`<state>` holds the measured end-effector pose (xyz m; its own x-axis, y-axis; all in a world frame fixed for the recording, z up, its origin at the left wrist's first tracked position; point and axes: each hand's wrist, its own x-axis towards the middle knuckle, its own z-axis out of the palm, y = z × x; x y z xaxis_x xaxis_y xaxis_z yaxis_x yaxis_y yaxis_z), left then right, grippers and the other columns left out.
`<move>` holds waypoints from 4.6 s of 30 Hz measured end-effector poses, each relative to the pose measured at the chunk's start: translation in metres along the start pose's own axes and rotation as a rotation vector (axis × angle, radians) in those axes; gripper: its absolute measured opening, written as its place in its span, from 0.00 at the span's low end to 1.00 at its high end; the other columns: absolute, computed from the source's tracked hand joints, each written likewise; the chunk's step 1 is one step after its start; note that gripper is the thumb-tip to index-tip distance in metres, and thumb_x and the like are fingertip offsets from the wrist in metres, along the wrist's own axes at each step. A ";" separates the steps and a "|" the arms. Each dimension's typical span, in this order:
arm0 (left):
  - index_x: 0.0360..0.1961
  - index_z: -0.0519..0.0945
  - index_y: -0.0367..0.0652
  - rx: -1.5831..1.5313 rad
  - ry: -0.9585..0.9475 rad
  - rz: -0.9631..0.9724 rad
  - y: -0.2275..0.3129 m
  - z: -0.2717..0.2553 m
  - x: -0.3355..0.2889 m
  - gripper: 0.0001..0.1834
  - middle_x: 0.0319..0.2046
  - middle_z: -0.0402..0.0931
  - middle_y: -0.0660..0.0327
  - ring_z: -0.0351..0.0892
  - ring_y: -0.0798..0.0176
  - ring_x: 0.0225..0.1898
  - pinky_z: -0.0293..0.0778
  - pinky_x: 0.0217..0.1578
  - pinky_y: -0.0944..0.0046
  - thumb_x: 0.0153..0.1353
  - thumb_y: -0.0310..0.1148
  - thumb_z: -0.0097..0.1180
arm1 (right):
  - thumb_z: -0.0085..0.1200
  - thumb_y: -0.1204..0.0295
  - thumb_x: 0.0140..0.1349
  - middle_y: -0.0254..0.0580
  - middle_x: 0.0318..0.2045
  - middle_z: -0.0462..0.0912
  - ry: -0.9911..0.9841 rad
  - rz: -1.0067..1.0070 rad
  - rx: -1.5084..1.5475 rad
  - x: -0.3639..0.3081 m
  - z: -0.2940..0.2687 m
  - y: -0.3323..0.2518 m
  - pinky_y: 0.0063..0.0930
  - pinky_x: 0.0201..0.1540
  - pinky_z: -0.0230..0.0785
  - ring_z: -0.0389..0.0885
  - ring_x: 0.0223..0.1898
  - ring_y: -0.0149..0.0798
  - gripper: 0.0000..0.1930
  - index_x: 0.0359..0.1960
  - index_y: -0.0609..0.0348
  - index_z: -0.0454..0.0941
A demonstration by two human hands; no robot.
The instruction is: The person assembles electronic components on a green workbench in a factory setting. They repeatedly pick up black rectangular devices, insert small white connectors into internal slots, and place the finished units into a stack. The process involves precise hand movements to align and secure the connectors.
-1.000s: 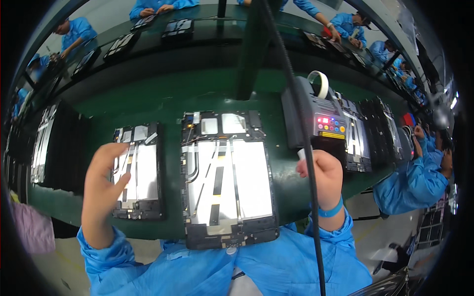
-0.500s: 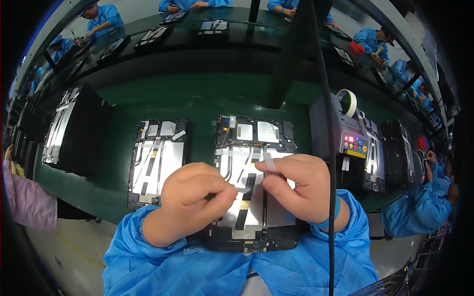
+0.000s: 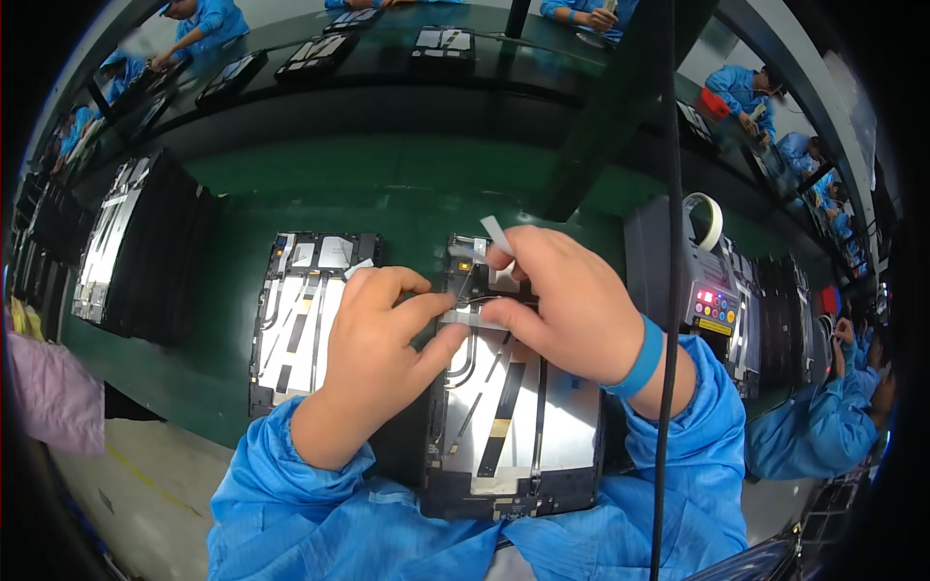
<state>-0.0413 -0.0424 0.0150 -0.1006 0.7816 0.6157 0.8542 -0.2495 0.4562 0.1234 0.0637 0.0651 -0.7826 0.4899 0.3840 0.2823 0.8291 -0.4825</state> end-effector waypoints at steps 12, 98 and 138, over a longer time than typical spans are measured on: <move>0.31 0.84 0.42 -0.021 -0.021 0.055 -0.007 0.004 -0.002 0.11 0.31 0.72 0.58 0.71 0.54 0.35 0.71 0.35 0.59 0.42 0.29 0.65 | 0.57 0.76 0.50 0.42 0.28 0.77 -0.123 -0.393 -0.126 0.036 0.023 0.029 0.38 0.38 0.67 0.76 0.36 0.47 0.09 0.33 0.57 0.71; 0.41 0.83 0.48 -0.190 -0.189 -0.037 -0.024 0.010 -0.005 0.16 0.57 0.62 0.44 0.47 0.30 0.66 0.50 0.64 0.37 0.48 0.28 0.58 | 0.62 0.67 0.53 0.43 0.22 0.72 -0.617 -0.003 0.105 0.054 0.000 0.047 0.32 0.29 0.65 0.73 0.25 0.42 0.11 0.24 0.60 0.74; 0.40 0.82 0.48 -0.148 -0.161 0.051 -0.021 0.009 -0.003 0.14 0.52 0.66 0.48 0.51 0.27 0.64 0.54 0.61 0.37 0.50 0.27 0.56 | 0.55 0.69 0.54 0.40 0.16 0.78 -0.420 0.355 0.196 0.047 0.006 0.040 0.26 0.24 0.68 0.77 0.19 0.33 0.08 0.25 0.63 0.78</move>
<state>-0.0539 -0.0344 -0.0026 0.0342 0.8440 0.5352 0.7707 -0.3632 0.5236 0.0940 0.1184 0.0588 -0.8229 0.5469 -0.1540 0.4913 0.5487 -0.6764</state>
